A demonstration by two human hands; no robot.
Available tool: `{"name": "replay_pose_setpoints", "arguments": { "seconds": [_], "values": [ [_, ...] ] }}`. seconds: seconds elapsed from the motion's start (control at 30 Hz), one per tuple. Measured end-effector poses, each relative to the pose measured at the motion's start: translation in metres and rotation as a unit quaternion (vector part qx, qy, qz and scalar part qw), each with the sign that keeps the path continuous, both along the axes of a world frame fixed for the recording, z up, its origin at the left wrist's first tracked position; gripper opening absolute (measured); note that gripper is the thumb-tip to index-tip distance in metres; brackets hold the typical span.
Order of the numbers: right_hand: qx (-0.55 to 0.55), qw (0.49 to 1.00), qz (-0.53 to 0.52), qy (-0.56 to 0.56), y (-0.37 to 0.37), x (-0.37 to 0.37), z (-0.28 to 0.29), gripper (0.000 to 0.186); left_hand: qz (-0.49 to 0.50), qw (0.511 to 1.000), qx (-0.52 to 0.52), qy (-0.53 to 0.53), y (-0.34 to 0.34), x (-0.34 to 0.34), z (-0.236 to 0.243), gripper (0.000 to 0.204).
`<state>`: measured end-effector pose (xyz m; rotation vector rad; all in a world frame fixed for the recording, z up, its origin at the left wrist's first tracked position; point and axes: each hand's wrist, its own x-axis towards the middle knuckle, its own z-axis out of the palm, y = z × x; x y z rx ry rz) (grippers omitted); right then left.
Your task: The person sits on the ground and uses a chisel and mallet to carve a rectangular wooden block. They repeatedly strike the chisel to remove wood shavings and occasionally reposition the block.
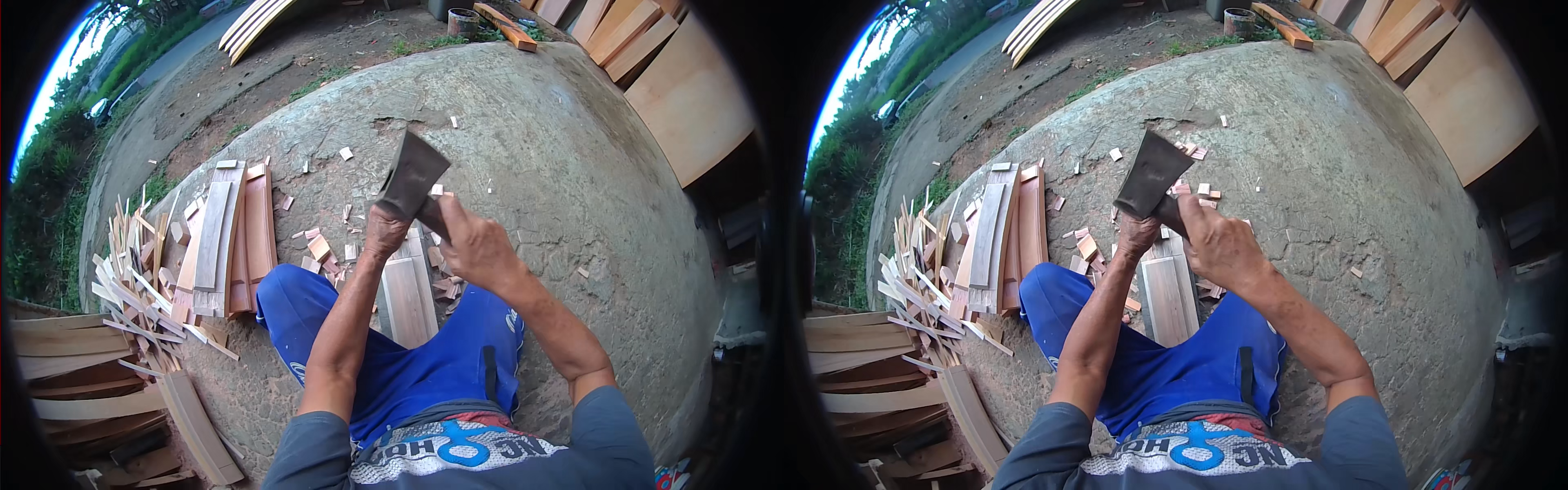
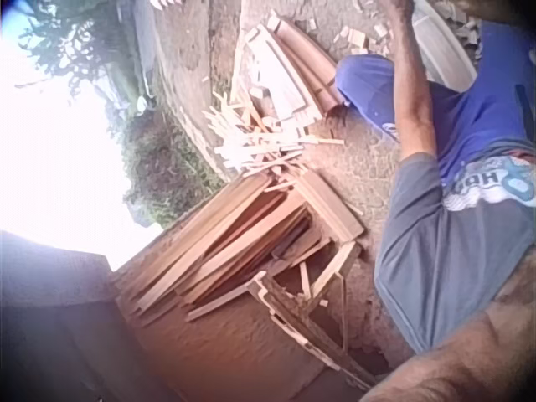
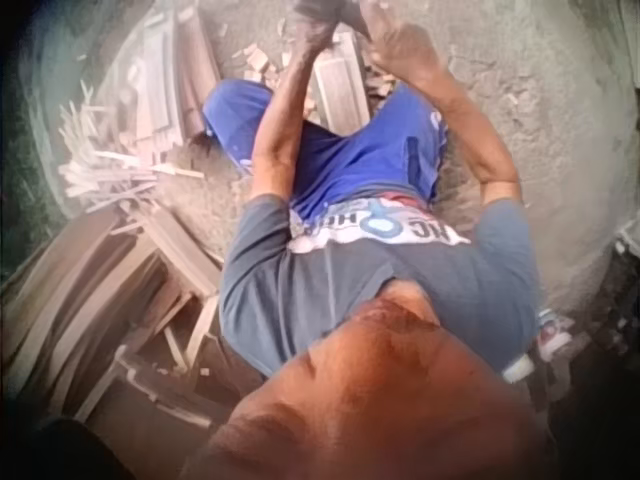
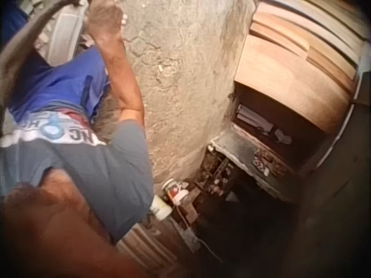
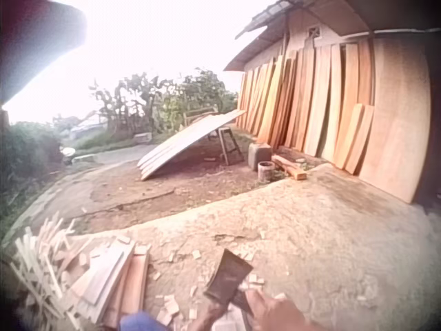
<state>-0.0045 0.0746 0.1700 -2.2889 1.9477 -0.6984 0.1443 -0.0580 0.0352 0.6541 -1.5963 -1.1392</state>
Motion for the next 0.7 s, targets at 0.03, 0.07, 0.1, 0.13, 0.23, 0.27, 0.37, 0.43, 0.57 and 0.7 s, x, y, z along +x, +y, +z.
{"name": "replay_pose_setpoints", "arguments": {
  "seconds": [0.03, 0.07, 0.1, 0.13, 0.23, 0.27, 0.37, 0.43, 0.57, 0.7],
  "values": [
    [0.183, 0.980, 0.018, -0.075, -0.011, -0.002, -0.031, 0.051, 0.066, 0.892, -0.309, -0.322, -0.021, 0.014, -0.027, 0.018],
    [0.161, 0.984, 0.003, -0.073, -0.018, -0.006, -0.028, 0.052, 0.080, 0.949, -0.235, -0.193, -0.016, 0.008, -0.018, 0.019],
    [0.139, 0.988, -0.012, -0.071, -0.023, -0.013, -0.023, 0.052, 0.032, 0.986, -0.110, -0.118, -0.022, 0.002, -0.005, 0.025],
    [0.145, 0.985, -0.034, -0.083, -0.005, -0.005, -0.025, 0.053, -0.026, 0.997, 0.046, -0.053, -0.003, 0.012, -0.012, 0.031],
    [0.103, 0.964, -0.088, -0.229, 0.022, -0.003, -0.002, 0.044, -0.019, 0.987, 0.112, -0.111, 0.000, 0.021, -0.008, 0.042],
    [0.083, 0.955, -0.101, -0.267, 0.034, -0.004, 0.002, 0.042, 0.002, 0.989, 0.100, -0.108, 0.001, 0.020, -0.008, 0.043],
    [0.094, 0.928, -0.143, -0.332, 0.067, -0.013, 0.011, 0.042, 0.048, 0.991, 0.085, -0.087, 0.001, 0.020, -0.012, 0.045],
    [0.095, 0.913, -0.161, -0.362, 0.085, -0.024, 0.004, 0.045, 0.042, 0.992, 0.103, -0.055, -0.007, 0.021, -0.021, 0.039],
    [0.139, 0.897, -0.191, -0.373, 0.127, -0.040, 0.007, 0.041, 0.093, 0.989, 0.113, 0.006, -0.001, 0.014, -0.019, 0.038],
    [0.102, 0.883, -0.178, -0.423, 0.152, -0.042, -0.006, 0.038, 0.084, 0.961, 0.191, 0.179, -0.008, 0.037, -0.009, 0.038]
  ]
}}
